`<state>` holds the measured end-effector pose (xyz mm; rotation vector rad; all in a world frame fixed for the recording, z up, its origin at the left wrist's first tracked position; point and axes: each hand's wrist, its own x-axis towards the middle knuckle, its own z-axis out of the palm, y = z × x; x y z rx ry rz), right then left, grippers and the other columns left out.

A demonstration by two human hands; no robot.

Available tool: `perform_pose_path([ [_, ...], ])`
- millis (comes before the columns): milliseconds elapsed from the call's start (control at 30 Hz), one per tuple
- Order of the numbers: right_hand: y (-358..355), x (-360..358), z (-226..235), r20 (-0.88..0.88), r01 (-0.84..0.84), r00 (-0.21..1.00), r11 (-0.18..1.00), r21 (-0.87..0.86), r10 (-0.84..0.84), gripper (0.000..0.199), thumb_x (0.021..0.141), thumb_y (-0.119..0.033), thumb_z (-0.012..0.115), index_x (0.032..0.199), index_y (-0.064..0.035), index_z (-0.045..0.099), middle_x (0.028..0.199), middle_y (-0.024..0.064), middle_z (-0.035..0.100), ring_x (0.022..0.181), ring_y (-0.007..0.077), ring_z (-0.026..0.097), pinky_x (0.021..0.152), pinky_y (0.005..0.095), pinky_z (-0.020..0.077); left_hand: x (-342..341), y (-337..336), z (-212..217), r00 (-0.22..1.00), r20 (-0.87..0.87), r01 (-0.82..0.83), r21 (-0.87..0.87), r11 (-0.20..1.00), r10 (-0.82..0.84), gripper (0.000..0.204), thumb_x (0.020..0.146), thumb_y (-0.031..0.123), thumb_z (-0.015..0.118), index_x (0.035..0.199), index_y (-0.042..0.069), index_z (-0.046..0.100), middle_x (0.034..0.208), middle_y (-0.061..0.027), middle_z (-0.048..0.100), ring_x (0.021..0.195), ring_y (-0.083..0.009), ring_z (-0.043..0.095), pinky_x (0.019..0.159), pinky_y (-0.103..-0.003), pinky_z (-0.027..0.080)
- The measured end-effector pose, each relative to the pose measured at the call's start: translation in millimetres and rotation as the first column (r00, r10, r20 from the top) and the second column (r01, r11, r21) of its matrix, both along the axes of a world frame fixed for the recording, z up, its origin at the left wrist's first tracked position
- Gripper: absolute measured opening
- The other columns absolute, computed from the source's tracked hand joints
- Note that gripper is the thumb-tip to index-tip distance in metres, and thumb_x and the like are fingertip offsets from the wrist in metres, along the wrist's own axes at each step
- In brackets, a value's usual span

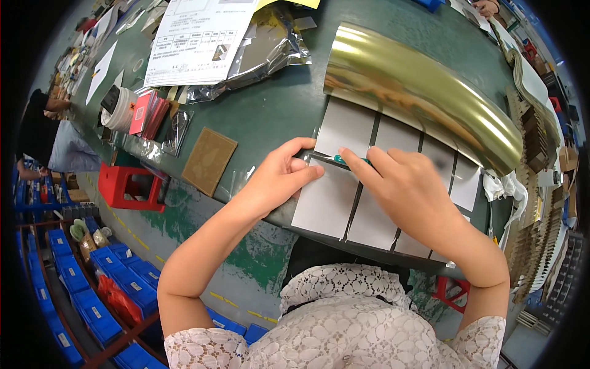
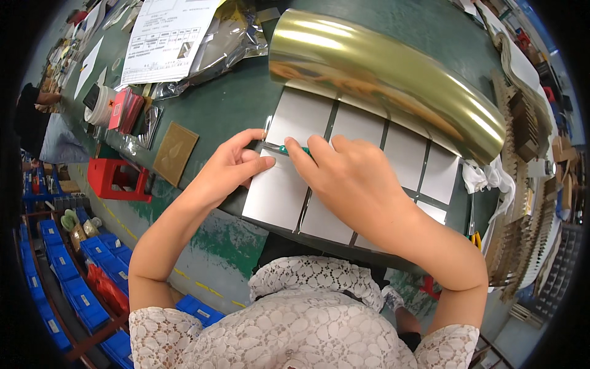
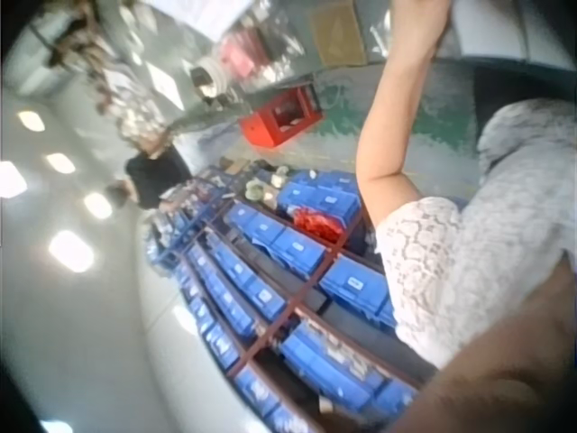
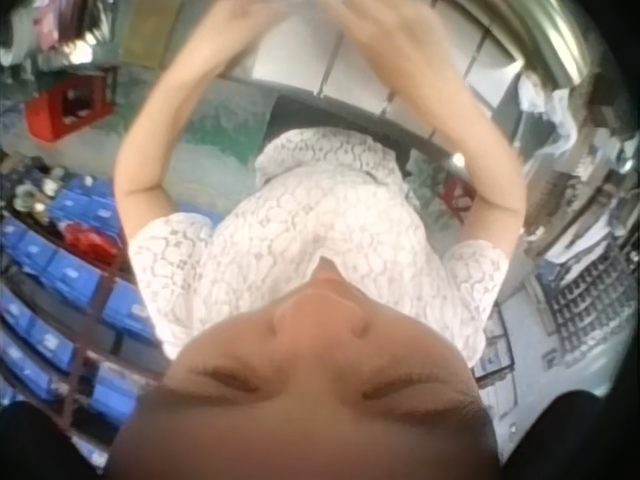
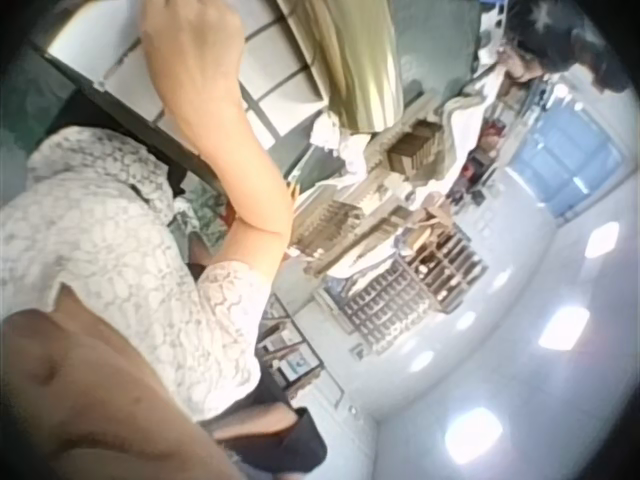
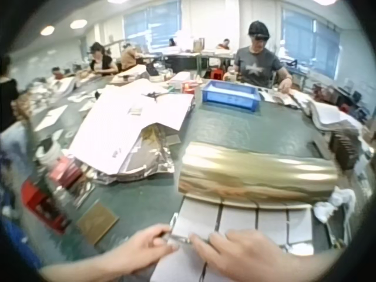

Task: The person uses scissors to cut a sheet of white material into smaller squares. They then pick up a gold-colored reflective square and trim its edges with the scissors. The person works at a green table in a workshop environment, handling the materials one by one.

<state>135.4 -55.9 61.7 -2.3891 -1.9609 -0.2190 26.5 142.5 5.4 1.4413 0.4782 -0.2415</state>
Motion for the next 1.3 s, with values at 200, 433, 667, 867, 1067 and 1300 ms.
perform_pose_path([
  [200, -5.1, 4.9, 8.6, 0.018, -0.026, 0.999, 1.000, -0.018, 0.026, 0.055, 0.068, -0.006, 0.060, 0.123, -0.0112, 0.059, 0.076, 0.0013, 0.047, 0.062, 0.0151, 0.051, 0.053, 0.0285, 0.0407, -0.7, -0.3, 2.5, 1.000, -0.012, -0.006, 0.004, 1.000, 0.006, 0.042, 0.090, 0.011, 0.062, 0.125, -0.002, 0.045, 0.070, 0.0009, 0.060, 0.065, -0.0040, 0.055, 0.057, -0.020, 0.043],
  [433, -21.4, 9.0, 24.2, 0.006, -0.008, 1.000, 0.994, -0.106, 0.008, 0.057, 0.066, -0.003, 0.061, 0.122, -0.0116, 0.060, 0.075, 0.0006, 0.045, 0.065, 0.0139, 0.050, 0.055, 0.0268, 0.0406, -1.1, -1.1, 6.7, 1.000, 0.000, 0.001, 0.025, 1.000, -0.001, 0.044, 0.089, 0.011, 0.064, 0.126, -0.002, 0.045, 0.068, 0.0020, 0.058, 0.062, -0.0034, 0.051, 0.054, -0.020, 0.040],
  [667, -34.3, 12.2, 32.4, -0.009, -0.001, 1.000, 0.993, -0.121, 0.000, 0.046, 0.068, -0.005, 0.061, 0.114, -0.0062, 0.062, 0.074, 0.0026, 0.049, 0.065, 0.0166, 0.053, 0.053, 0.0301, 0.0423, -1.6, -2.7, 6.7, 1.000, 0.011, -0.027, 0.006, 1.000, 0.027, 0.047, 0.089, 0.012, 0.065, 0.128, -0.003, 0.043, 0.064, 0.0038, 0.053, 0.059, -0.0026, 0.047, 0.052, -0.019, 0.036],
  [867, -53.2, 14.8, 43.3, -0.105, 0.062, 0.991, 0.984, -0.165, -0.080, 0.054, 0.065, -0.001, 0.061, 0.118, -0.0090, 0.060, 0.073, 0.0025, 0.045, 0.064, 0.0173, 0.050, 0.056, 0.0298, 0.0424, 0.0, -4.8, 10.0, 0.999, 0.004, -0.034, 0.035, 0.999, 0.034, 0.047, 0.088, 0.011, 0.066, 0.127, -0.004, 0.044, 0.060, 0.0063, 0.046, 0.057, -0.0016, 0.040, 0.051, -0.019, 0.031],
  [1067, -62.5, 14.7, 47.3, -0.109, 0.077, 0.990, 0.986, -0.147, -0.093, 0.051, 0.064, 0.000, 0.060, 0.115, -0.0085, 0.060, 0.071, 0.0034, 0.044, 0.064, 0.0179, 0.050, 0.055, 0.0305, 0.0419, -6.4, -1.6, 6.1, 1.000, -0.005, -0.012, 0.041, 0.999, 0.013, 0.047, 0.091, 0.017, 0.063, 0.129, -0.004, 0.046, 0.073, 0.0004, 0.060, 0.064, -0.0043, 0.051, 0.056, -0.021, 0.040],
  [1300, -70.1, 23.2, 35.8, -0.048, 0.028, 0.998, 0.994, -0.105, -0.033, 0.041, 0.067, -0.006, 0.062, 0.109, -0.0060, 0.061, 0.073, 0.0021, 0.051, 0.067, 0.0169, 0.056, 0.054, 0.0292, 0.0430, -69.8, -44.9, 3.6, 0.992, -0.052, -0.125, -0.547, 0.828, 0.116, 0.042, 0.094, 0.018, 0.055, 0.128, -0.005, 0.045, 0.126, -0.0170, 0.055, 0.117, -0.0279, 0.055, 0.101, -0.047, 0.044],
])
